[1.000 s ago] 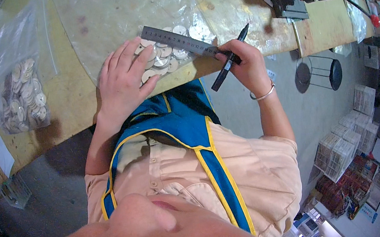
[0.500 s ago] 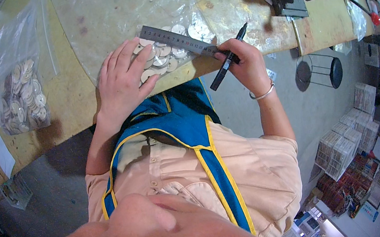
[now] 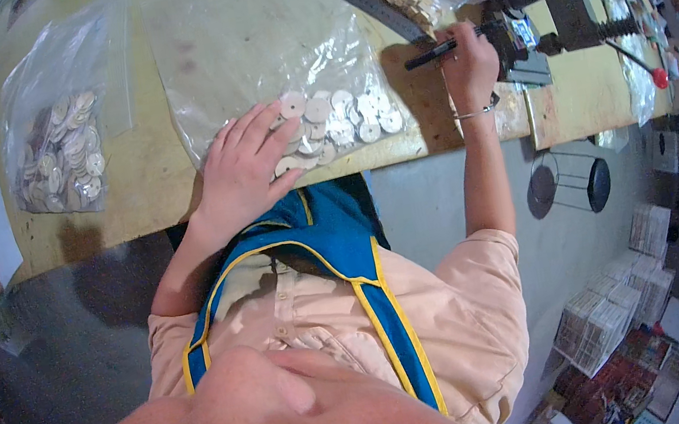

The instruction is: The person sorts small round wooden buttons into clear plastic bags on a workbench. They measure the buttons with a metal ruler, write size labels on the bags with a black marker, and seal the bags. The workspace contains multiple containers and tools.

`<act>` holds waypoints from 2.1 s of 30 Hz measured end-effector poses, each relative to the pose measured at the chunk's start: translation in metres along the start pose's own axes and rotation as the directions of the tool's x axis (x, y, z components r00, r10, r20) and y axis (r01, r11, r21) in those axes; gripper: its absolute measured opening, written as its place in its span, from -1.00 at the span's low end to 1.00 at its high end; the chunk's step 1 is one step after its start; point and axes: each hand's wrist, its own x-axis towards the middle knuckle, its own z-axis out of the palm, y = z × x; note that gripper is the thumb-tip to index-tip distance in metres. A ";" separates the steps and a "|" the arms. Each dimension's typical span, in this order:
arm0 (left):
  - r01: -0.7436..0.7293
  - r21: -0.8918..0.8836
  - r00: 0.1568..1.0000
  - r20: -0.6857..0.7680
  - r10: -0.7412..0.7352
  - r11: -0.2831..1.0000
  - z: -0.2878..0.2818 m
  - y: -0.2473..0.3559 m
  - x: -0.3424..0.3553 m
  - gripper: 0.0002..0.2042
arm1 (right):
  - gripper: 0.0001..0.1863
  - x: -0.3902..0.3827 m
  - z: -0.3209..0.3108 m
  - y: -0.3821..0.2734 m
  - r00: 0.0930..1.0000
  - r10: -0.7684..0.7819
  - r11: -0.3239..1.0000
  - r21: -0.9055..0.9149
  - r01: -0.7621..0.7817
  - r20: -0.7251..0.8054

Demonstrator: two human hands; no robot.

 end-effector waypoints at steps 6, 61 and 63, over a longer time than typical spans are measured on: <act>0.021 0.034 1.000 0.020 -0.022 0.999 -0.023 -0.026 0.014 -0.46 | -0.63 0.068 0.007 -0.119 0.942 0.151 0.256 0.909 -0.330 0.299; 0.252 0.452 0.963 -0.031 -0.268 0.856 -0.007 -0.145 0.062 -0.30 | -0.74 0.088 0.122 -0.182 0.863 -0.223 0.251 0.882 -0.398 0.453; 0.279 0.375 0.948 0.041 -0.317 0.884 -0.031 -0.125 0.069 -0.28 | -0.78 0.090 0.119 -0.185 0.813 -0.184 0.281 0.822 -0.495 0.552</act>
